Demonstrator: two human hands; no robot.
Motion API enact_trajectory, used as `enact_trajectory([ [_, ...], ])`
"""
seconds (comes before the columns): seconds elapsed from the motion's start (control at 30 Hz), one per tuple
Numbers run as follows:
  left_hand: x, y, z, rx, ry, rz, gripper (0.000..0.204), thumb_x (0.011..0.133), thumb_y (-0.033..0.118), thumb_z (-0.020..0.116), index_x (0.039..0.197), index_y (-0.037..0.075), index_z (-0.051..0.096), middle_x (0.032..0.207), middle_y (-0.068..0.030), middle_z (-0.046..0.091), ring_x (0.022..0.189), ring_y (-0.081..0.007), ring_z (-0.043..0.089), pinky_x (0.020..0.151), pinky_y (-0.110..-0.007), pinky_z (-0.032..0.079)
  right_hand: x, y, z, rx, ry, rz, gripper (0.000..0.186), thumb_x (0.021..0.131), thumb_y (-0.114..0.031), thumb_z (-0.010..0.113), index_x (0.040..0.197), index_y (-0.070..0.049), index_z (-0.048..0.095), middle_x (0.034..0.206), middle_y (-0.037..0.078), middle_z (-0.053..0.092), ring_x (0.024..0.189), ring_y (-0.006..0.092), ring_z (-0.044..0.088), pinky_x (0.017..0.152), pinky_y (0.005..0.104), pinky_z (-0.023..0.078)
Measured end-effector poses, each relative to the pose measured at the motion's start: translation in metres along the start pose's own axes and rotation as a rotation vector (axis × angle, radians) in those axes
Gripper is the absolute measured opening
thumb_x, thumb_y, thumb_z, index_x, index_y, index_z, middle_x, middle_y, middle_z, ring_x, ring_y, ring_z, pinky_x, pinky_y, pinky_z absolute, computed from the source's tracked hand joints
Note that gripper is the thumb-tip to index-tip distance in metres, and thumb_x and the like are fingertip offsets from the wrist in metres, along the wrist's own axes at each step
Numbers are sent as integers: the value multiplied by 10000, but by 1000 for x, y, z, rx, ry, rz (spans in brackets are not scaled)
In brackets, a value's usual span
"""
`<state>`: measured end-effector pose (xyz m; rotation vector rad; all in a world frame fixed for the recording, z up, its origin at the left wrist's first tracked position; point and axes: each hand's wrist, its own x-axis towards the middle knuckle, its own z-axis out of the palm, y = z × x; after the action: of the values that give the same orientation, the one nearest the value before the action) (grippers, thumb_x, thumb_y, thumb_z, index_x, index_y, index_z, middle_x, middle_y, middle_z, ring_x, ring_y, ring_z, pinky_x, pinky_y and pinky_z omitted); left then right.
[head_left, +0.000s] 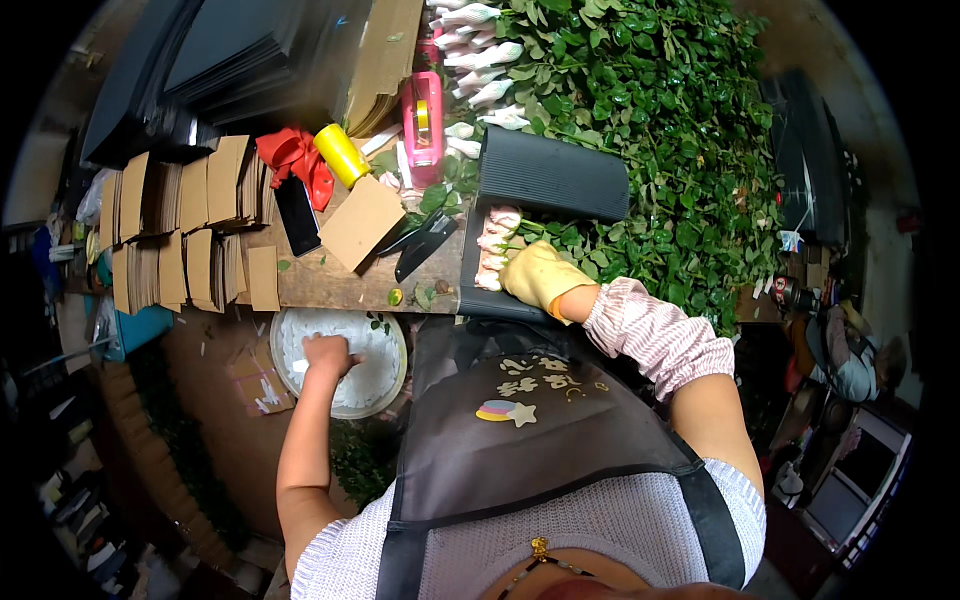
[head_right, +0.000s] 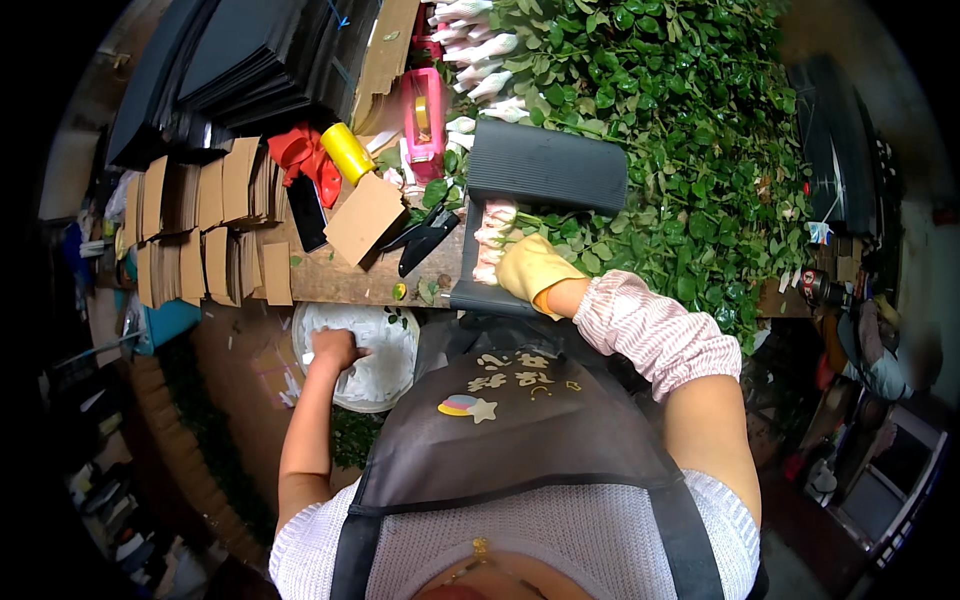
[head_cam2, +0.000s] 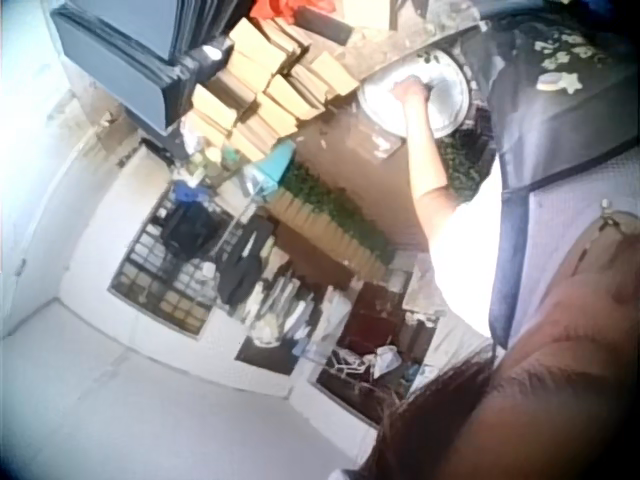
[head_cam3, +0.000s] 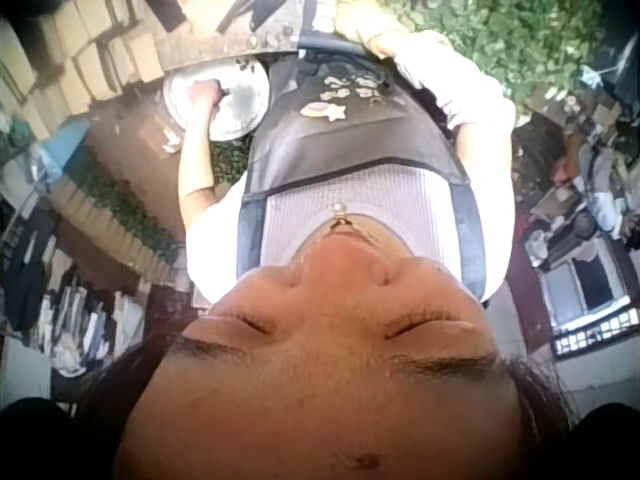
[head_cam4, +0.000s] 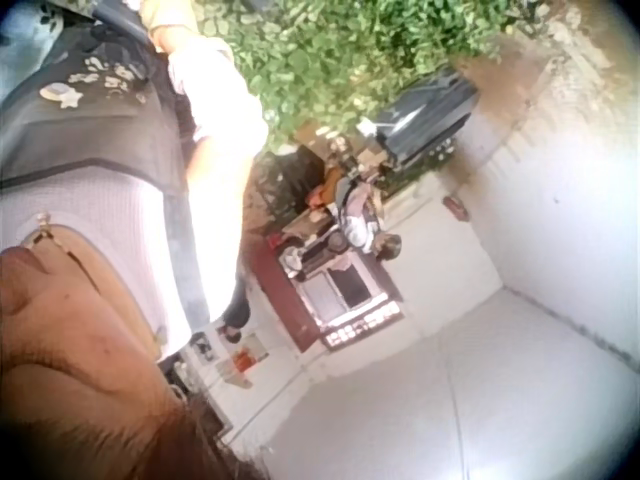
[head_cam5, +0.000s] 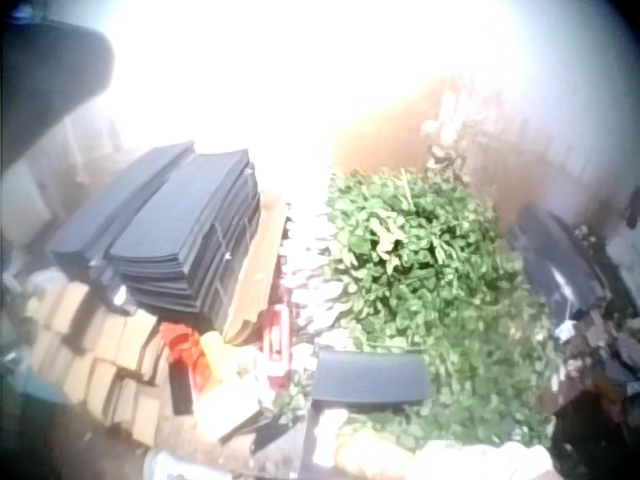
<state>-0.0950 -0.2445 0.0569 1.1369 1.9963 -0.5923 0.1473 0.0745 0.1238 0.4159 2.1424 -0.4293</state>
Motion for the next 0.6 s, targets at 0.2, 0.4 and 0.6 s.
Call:
enact_trajectory([
  [0.2,66,139,-81,-1139,404,529,548,796,335,885,1092,46,526,901,-83,575,817,-242,578,757,-401,498,-10,-15,-24,444,15,269,312,906,-59,587,1107,160,681,1236,283,680,1158,348,688,1008,393,515],
  [0.4,89,177,-105,-759,437,723,953,678,356,945,1388,26,403,1461,-263,324,1428,-432,295,1209,-471,270,-41,-3,-35,553,137,305,391,960,-231,569,1220,52,639,1179,243,692,1091,356,701,959,446,526],
  [0.6,84,176,-103,-734,397,726,913,693,370,922,1420,113,432,1541,-274,244,1476,-447,232,1217,-488,252,-9,20,10,219,313,118,352,944,-290,593,1162,-22,661,934,190,749,866,349,748,743,496,581],
])
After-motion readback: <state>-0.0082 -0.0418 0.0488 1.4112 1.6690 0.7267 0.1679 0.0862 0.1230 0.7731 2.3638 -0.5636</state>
